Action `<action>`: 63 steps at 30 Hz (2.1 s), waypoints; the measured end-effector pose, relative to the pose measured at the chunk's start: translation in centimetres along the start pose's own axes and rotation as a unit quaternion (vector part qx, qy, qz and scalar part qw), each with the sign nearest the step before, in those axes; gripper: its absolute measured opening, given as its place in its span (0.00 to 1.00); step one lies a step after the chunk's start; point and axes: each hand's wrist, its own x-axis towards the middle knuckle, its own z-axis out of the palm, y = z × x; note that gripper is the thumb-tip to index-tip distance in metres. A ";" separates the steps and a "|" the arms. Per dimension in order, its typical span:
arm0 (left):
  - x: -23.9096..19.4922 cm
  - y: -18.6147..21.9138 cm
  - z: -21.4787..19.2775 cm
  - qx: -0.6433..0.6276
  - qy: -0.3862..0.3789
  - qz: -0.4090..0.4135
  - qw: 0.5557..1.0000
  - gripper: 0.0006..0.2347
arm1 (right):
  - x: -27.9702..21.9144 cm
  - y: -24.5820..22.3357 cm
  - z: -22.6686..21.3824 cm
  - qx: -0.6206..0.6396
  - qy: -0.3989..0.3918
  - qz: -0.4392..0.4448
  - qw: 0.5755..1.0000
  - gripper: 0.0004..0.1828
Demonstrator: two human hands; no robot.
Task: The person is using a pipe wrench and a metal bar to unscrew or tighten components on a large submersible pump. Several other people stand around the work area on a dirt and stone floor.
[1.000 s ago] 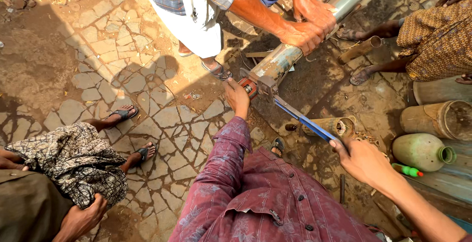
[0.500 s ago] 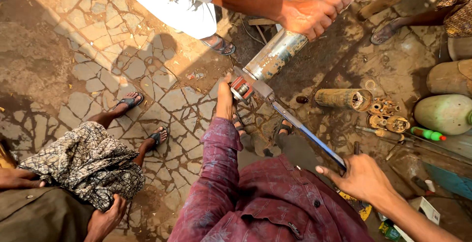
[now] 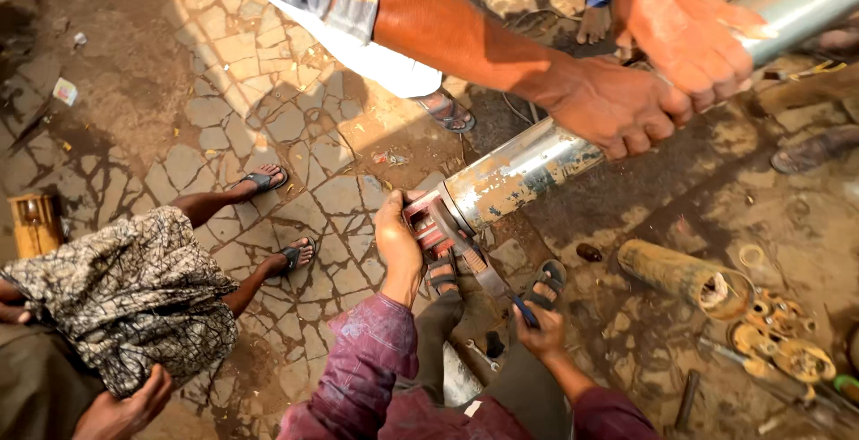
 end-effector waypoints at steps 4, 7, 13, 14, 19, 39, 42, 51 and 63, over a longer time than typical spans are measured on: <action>-1.7 -2.2 -1.7 0.232 -0.036 0.310 0.921 0.17 | 4.5 9.9 14.7 0.085 -0.117 0.150 0.978 0.13; -0.6 -1.0 -1.2 0.260 -0.036 0.281 0.923 0.16 | 4.8 10.8 13.7 0.042 -0.144 0.091 0.984 0.15; -0.7 -0.4 0.4 0.237 -0.029 0.343 0.908 0.11 | -3.0 -1.6 -2.6 0.000 -0.107 -0.053 0.993 0.13; -0.7 -1.1 0.3 0.272 -0.014 0.389 0.880 0.11 | -4.8 -4.3 -5.6 0.100 -0.192 0.213 0.953 0.14; 1.0 -2.7 1.8 0.073 0.037 0.132 0.988 0.13 | -5.0 -13.9 -17.7 -0.035 -0.178 0.244 0.953 0.20; 2.7 -7.6 1.0 0.188 0.046 0.128 0.973 0.18 | 4.0 -25.1 -21.9 -0.295 -0.272 0.360 0.842 0.32; 4.0 -6.9 -1.3 0.156 0.016 0.142 0.977 0.23 | 3.6 -24.6 -20.1 -0.281 -0.264 0.395 0.834 0.37; 9.1 0.4 -3.9 0.218 -0.179 -0.219 0.934 0.25 | 2.5 -24.1 -19.3 -0.223 -0.262 0.319 0.883 0.41; 5.7 -2.7 -6.0 0.352 -0.029 -0.001 0.936 0.26 | -4.8 -11.7 -13.7 -0.057 -0.228 0.273 0.933 0.28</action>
